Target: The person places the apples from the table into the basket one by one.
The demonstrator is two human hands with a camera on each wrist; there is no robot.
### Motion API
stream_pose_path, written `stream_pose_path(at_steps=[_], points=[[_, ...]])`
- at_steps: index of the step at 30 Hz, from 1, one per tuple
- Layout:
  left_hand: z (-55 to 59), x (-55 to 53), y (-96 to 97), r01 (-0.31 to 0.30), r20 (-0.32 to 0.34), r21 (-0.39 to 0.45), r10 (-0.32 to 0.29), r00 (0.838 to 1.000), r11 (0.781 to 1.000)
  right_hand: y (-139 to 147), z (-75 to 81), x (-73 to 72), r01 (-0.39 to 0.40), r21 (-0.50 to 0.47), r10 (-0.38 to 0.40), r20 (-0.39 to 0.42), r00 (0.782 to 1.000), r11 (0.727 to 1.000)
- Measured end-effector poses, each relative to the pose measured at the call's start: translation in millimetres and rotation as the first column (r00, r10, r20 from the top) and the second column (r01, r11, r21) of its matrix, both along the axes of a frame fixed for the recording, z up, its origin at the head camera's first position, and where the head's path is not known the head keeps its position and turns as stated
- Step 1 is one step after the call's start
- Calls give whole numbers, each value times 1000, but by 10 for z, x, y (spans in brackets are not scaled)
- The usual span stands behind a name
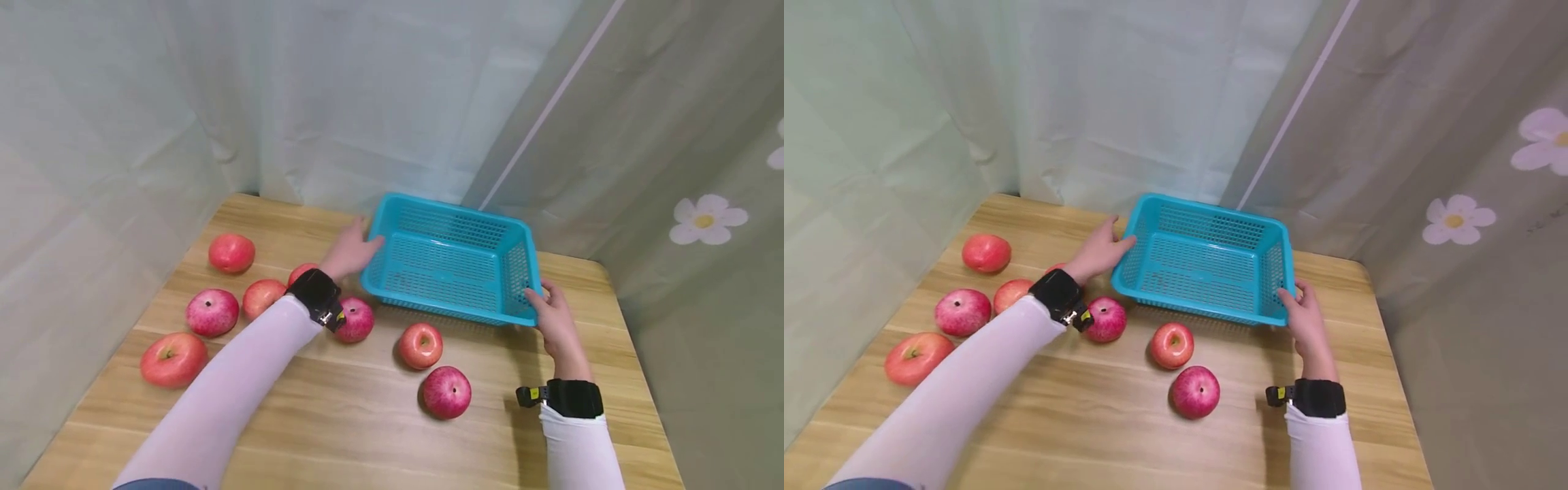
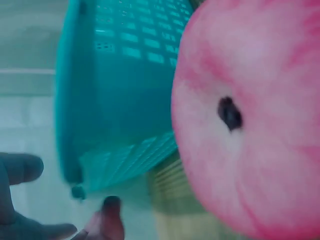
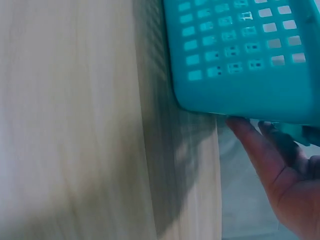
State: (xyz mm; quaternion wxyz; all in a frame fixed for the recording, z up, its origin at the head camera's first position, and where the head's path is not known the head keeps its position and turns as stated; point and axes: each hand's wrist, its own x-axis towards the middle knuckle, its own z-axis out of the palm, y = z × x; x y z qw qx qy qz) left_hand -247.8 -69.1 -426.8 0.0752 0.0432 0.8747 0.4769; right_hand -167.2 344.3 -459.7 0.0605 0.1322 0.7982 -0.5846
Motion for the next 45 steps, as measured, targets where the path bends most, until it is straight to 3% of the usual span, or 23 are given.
stream_pose_path(at_steps=[4,8,12,15,20,22,25,31,41,45], points=[[-80,-107,67,-97,89,66,91,992,993,-70,-35,-19,11,5,-11,7,1000,1000],[-164,-162,114,-133,89,67,126,988,989,-132,-46,-18,4,12,-4,-1,1000,1000],[-233,-190,116,-109,31,-23,110,993,994,-168,-27,-11,8,39,-8,6,1000,999],[-244,-208,111,-62,27,-87,64,998,994,-178,1,-6,19,68,-20,12,1000,998],[-86,-133,114,4,78,-133,6,997,991,-178,30,-3,28,99,-30,18,999,995],[-50,-103,129,-2,111,-113,15,994,994,-174,31,4,28,102,-30,22,999,994],[-138,-143,158,-33,137,-87,45,990,996,-167,37,27,26,101,-29,24,999,995],[-304,-210,203,-69,77,-109,78,994,992,-140,38,64,26,92,-28,21,999,995],[-271,-229,315,-106,46,-213,118,992,971,-80,86,97,57,135,-56,-11,998,989],[-284,-232,312,-100,43,-223,113,993,970,-100,134,141,68,196,-59,-51,997,978]])
